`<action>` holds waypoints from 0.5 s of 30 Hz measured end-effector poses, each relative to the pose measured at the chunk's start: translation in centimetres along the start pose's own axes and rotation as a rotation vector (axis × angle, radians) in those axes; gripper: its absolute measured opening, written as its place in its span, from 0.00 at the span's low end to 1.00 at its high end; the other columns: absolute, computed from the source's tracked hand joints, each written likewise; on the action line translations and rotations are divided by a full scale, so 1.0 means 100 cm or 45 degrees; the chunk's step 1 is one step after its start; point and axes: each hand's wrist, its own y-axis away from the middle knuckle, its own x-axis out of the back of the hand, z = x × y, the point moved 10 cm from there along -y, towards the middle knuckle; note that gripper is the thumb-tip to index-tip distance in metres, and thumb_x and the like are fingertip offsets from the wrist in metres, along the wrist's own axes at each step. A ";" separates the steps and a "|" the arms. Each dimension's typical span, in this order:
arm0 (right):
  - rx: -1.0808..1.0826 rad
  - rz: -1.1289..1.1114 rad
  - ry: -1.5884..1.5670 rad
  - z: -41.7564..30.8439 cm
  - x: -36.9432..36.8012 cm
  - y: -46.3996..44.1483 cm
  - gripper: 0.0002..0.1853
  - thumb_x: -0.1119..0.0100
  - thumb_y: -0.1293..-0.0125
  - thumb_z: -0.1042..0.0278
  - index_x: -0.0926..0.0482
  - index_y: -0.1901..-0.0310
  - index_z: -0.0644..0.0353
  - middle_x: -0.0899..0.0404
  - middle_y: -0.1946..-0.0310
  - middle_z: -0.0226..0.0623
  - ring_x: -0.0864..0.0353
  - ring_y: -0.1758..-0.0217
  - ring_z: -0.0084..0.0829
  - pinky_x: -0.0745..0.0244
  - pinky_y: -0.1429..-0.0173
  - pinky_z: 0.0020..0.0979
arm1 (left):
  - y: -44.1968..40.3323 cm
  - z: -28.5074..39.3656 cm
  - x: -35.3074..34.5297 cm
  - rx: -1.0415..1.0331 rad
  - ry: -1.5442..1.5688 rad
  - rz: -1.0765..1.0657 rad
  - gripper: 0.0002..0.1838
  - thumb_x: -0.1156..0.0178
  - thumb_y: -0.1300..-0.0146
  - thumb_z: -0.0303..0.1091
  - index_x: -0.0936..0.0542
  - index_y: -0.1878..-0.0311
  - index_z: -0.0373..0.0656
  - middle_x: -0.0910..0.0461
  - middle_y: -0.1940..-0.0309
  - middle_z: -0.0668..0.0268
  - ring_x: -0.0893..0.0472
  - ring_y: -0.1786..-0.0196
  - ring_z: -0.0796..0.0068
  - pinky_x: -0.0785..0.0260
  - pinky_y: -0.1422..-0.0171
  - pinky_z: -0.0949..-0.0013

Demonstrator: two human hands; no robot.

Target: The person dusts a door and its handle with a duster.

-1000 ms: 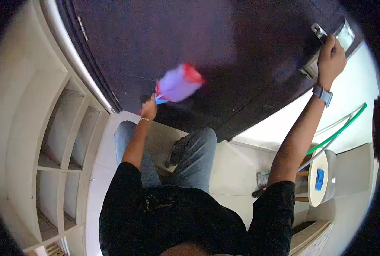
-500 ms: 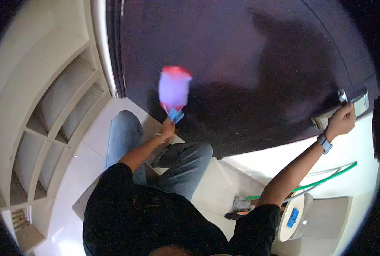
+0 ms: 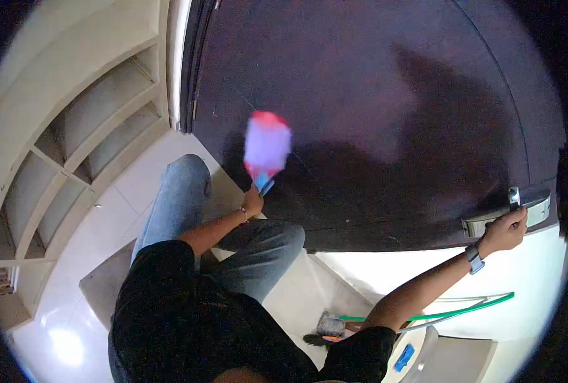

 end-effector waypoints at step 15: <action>-0.043 -0.036 -0.011 0.005 -0.001 0.000 0.20 0.59 0.38 0.55 0.22 0.66 0.64 0.23 0.71 0.46 0.25 0.69 0.44 0.33 0.66 0.37 | -0.040 -0.019 -0.026 0.251 0.808 0.024 0.12 0.54 0.39 0.31 0.37 0.52 0.47 0.36 0.87 0.66 0.34 0.87 0.74 0.42 0.86 0.68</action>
